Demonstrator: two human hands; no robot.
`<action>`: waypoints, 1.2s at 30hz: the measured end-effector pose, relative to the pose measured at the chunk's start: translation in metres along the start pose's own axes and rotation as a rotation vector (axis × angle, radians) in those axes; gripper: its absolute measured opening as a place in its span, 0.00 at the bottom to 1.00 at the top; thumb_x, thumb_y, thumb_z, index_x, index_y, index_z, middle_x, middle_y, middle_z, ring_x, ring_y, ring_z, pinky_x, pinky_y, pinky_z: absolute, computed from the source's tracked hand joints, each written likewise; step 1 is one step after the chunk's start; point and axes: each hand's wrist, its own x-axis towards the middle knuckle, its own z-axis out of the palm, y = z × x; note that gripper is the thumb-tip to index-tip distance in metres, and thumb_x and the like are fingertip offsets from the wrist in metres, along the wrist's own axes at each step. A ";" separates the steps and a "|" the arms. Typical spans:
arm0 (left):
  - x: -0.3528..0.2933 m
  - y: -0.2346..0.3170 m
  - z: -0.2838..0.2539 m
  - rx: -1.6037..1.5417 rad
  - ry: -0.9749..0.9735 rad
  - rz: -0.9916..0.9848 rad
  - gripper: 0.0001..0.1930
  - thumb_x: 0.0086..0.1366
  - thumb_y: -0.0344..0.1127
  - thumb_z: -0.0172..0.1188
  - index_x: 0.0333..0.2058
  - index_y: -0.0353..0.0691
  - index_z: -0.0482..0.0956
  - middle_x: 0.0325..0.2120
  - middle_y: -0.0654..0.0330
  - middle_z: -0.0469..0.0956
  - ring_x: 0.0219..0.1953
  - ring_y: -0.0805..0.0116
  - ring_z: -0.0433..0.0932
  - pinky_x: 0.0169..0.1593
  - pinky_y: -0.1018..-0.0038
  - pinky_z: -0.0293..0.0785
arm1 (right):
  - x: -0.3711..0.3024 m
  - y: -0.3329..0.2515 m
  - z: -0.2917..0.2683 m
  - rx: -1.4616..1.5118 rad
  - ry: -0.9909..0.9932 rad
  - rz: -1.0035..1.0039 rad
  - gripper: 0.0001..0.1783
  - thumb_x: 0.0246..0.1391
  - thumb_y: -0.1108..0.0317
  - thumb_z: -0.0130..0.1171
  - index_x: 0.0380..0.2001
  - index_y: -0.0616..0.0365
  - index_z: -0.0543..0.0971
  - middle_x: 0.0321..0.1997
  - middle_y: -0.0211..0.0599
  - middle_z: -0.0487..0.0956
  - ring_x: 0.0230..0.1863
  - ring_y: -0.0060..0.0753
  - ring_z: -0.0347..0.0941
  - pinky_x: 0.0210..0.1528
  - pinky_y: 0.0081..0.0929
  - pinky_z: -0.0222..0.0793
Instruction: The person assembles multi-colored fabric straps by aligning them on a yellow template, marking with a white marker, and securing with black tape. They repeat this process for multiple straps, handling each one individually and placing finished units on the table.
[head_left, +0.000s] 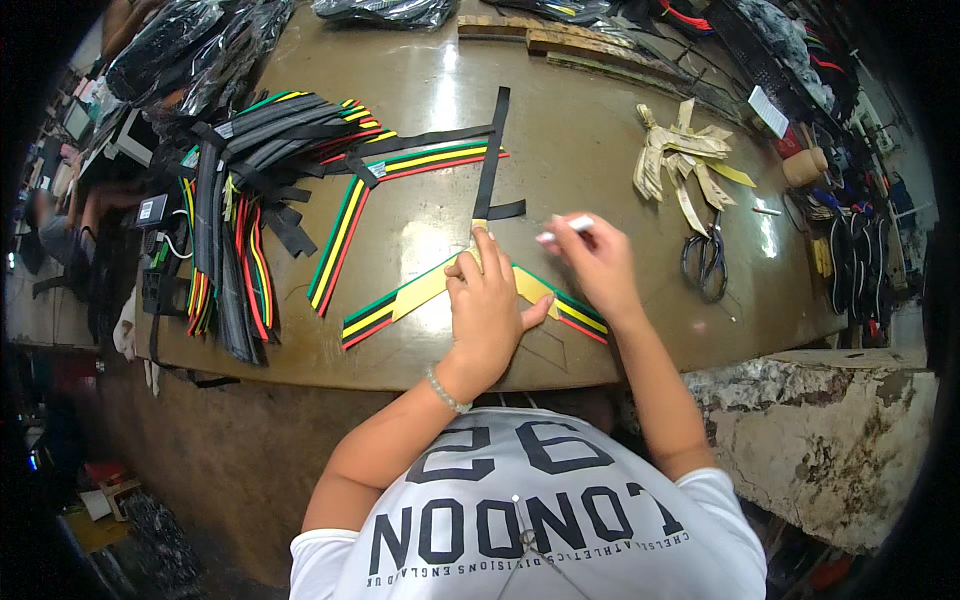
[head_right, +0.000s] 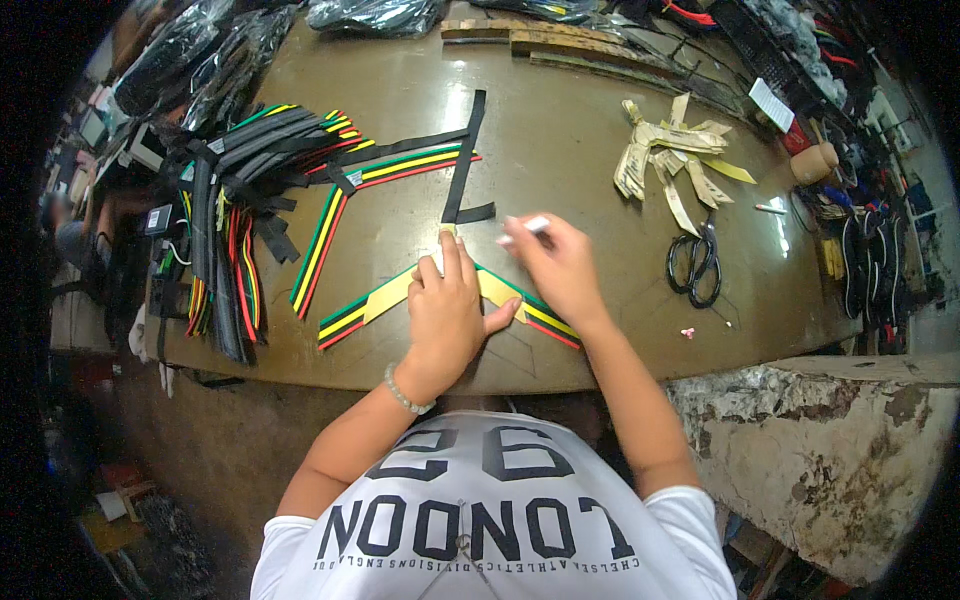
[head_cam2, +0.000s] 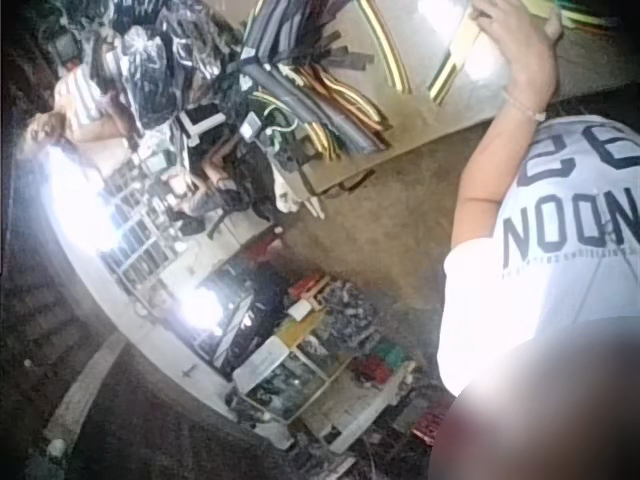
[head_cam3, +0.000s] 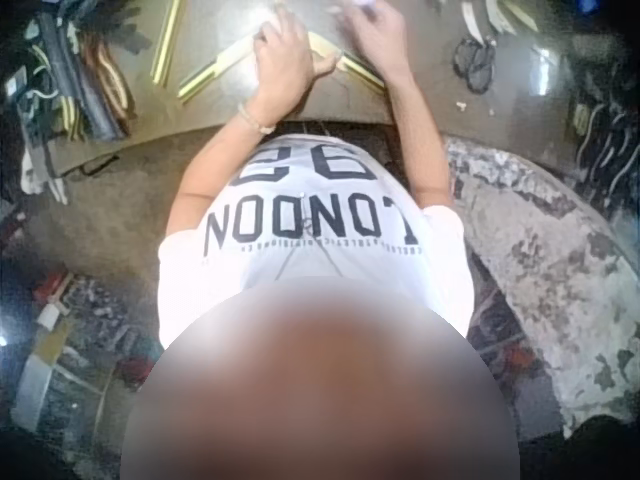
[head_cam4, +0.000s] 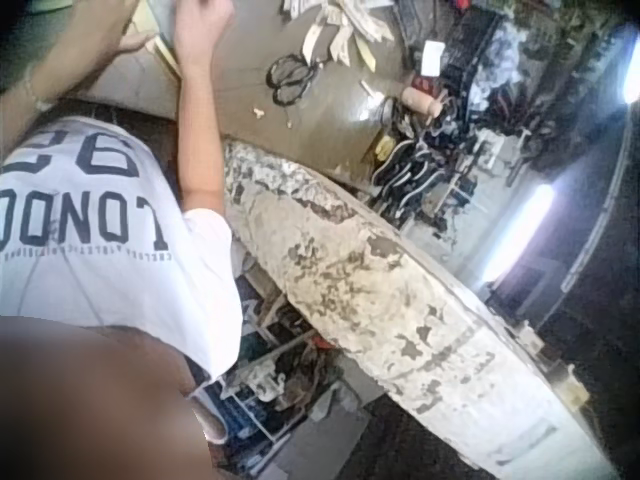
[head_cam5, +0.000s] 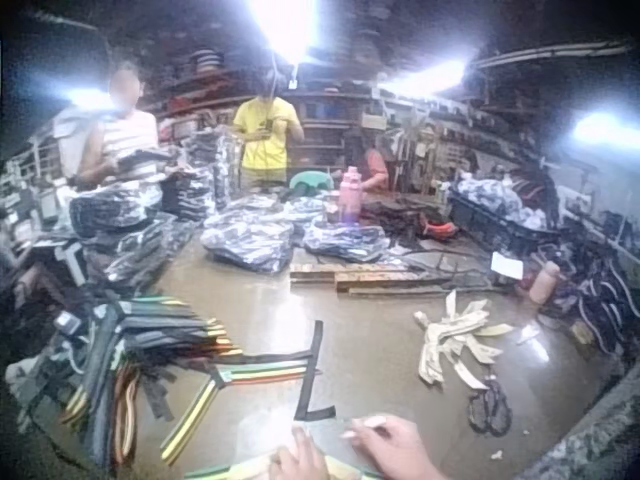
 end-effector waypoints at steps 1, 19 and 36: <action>0.000 -0.001 -0.001 -0.012 -0.042 0.007 0.49 0.48 0.72 0.58 0.53 0.28 0.74 0.57 0.50 0.70 0.39 0.62 0.71 0.37 0.73 0.74 | 0.014 0.004 0.012 -0.026 -0.104 -0.035 0.11 0.61 0.65 0.60 0.36 0.65 0.80 0.30 0.33 0.82 0.31 0.17 0.73 0.35 0.23 0.71; 0.008 -0.007 0.003 -0.063 -0.042 0.030 0.52 0.45 0.74 0.59 0.54 0.29 0.69 0.60 0.45 0.67 0.35 0.67 0.70 0.41 0.72 0.74 | 0.083 0.018 0.038 -0.469 -0.523 -0.544 0.11 0.59 0.65 0.59 0.30 0.64 0.79 0.28 0.46 0.77 0.27 0.45 0.73 0.30 0.34 0.69; -0.032 -0.026 0.000 -0.427 0.031 -0.032 0.47 0.57 0.67 0.57 0.58 0.26 0.67 0.60 0.45 0.67 0.56 0.51 0.70 0.56 0.66 0.72 | 0.055 0.027 0.042 -0.345 -0.510 -0.278 0.13 0.63 0.61 0.56 0.36 0.61 0.80 0.37 0.38 0.82 0.36 0.26 0.76 0.40 0.27 0.71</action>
